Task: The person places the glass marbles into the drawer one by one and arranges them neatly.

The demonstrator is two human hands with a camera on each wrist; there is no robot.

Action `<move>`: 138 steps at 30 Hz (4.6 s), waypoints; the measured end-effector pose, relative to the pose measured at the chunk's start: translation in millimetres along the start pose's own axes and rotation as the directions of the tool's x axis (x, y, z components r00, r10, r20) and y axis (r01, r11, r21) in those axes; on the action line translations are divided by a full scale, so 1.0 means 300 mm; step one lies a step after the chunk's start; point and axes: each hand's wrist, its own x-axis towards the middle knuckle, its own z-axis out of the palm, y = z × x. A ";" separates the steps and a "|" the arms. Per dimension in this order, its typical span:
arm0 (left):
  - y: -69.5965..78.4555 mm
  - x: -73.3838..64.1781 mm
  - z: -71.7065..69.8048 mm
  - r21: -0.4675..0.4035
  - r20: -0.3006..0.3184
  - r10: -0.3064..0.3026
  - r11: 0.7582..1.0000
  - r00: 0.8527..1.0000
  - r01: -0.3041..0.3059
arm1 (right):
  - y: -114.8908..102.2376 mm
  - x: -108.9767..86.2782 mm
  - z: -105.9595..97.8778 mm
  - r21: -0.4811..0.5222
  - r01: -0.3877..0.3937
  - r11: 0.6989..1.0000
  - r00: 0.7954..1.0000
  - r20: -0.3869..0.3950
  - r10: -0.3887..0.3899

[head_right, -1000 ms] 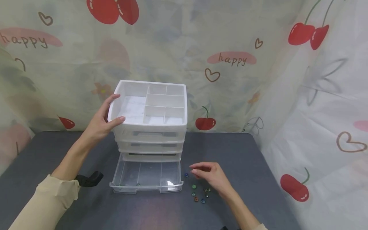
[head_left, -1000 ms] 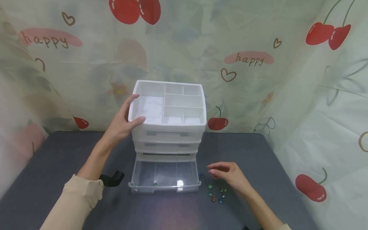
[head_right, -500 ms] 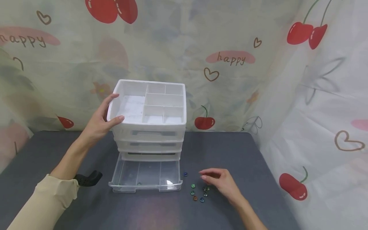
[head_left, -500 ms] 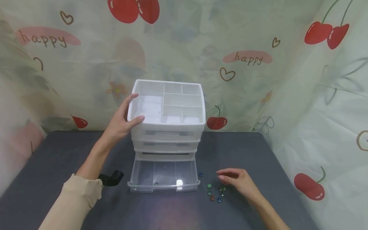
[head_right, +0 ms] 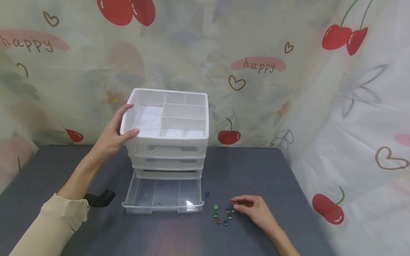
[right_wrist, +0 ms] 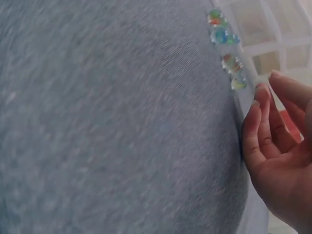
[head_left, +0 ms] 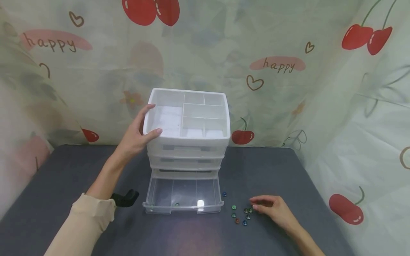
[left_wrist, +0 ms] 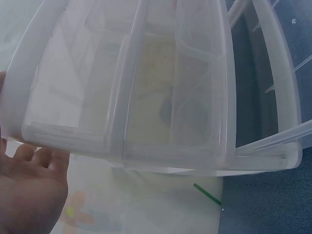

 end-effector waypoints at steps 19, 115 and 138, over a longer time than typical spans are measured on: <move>0.008 -0.004 0.003 -0.012 0.012 0.007 1.000 1.000 -0.007 | 0.041 0.006 0.014 -0.230 0.157 0.960 0.988 0.043 -0.151; 0.015 -0.007 0.003 0.034 -0.006 -0.029 0.999 1.000 0.029 | -0.328 0.205 0.323 0.040 0.322 0.946 0.920 0.221 -0.323; 0.012 -0.006 0.004 0.001 -0.003 -0.006 1.000 1.000 0.006 | -0.377 0.273 0.461 0.091 0.271 0.958 0.920 0.267 -0.286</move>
